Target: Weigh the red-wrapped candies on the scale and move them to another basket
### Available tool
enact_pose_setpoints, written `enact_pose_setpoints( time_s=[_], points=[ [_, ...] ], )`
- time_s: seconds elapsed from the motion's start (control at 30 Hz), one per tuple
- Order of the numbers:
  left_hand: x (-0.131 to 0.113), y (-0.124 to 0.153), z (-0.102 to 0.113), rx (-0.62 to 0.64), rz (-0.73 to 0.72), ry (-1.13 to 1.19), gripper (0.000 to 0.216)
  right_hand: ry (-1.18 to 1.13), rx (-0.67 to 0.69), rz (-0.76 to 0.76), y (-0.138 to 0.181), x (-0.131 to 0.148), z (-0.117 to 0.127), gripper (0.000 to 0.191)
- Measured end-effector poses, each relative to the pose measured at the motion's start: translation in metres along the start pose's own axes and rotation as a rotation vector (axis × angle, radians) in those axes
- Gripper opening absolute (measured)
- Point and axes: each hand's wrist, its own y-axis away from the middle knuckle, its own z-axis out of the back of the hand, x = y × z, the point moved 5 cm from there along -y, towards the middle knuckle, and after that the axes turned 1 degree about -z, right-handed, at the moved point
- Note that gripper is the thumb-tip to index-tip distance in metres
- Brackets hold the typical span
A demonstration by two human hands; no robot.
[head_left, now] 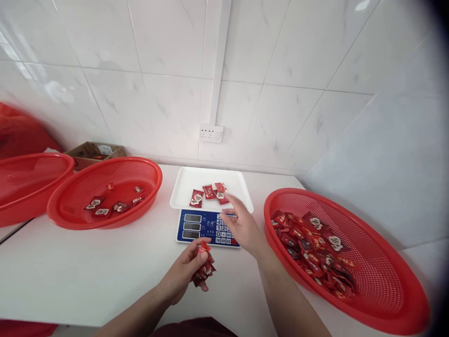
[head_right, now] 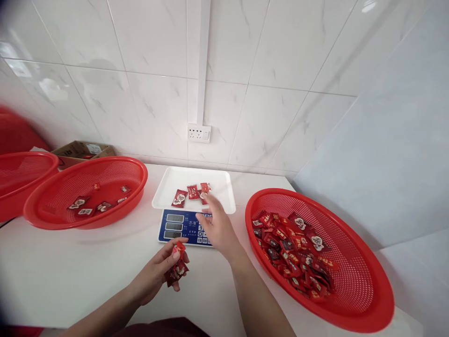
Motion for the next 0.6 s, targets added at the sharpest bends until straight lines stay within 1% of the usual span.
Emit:
enact_pose_setpoints(
  time_s=[0.1, 0.13, 0.17, 0.27, 0.33, 0.43, 0.5, 0.6],
  points=[
    [0.001, 0.0, 0.001, 0.022, -0.023, -0.11, 0.051, -0.064, 0.261, -0.104, 0.032, -0.011, -0.018, 0.038],
    [0.002, -0.001, 0.0, 0.041, -0.034, -0.154, 0.052, -0.091, 0.323, -0.13, 0.041, -0.014, -0.022, 0.035],
    [0.002, -0.001, -0.002, 0.07, -0.044, -0.197, 0.054, -0.116, 0.355, -0.149, 0.048, -0.016, -0.025, 0.033],
    [0.003, -0.004, -0.011, 0.175, -0.062, -0.292, 0.061, -0.172, 0.337, -0.201, 0.058, -0.02, -0.026, 0.029],
    [0.003, -0.006, -0.016, 0.215, -0.064, -0.326, 0.066, -0.197, 0.309, -0.244, 0.06, -0.022, -0.024, 0.031],
    [0.005, -0.007, -0.021, 0.259, -0.054, -0.339, 0.068, -0.242, 0.321, -0.294, 0.062, -0.025, -0.022, 0.037],
    [0.005, -0.007, -0.023, 0.29, -0.052, -0.327, 0.068, -0.275, 0.341, -0.305, 0.064, -0.027, -0.022, 0.037],
    [0.005, -0.007, -0.023, 0.274, -0.057, -0.279, 0.063, -0.324, 0.33, -0.304, 0.065, -0.03, -0.02, 0.035]
  ],
)
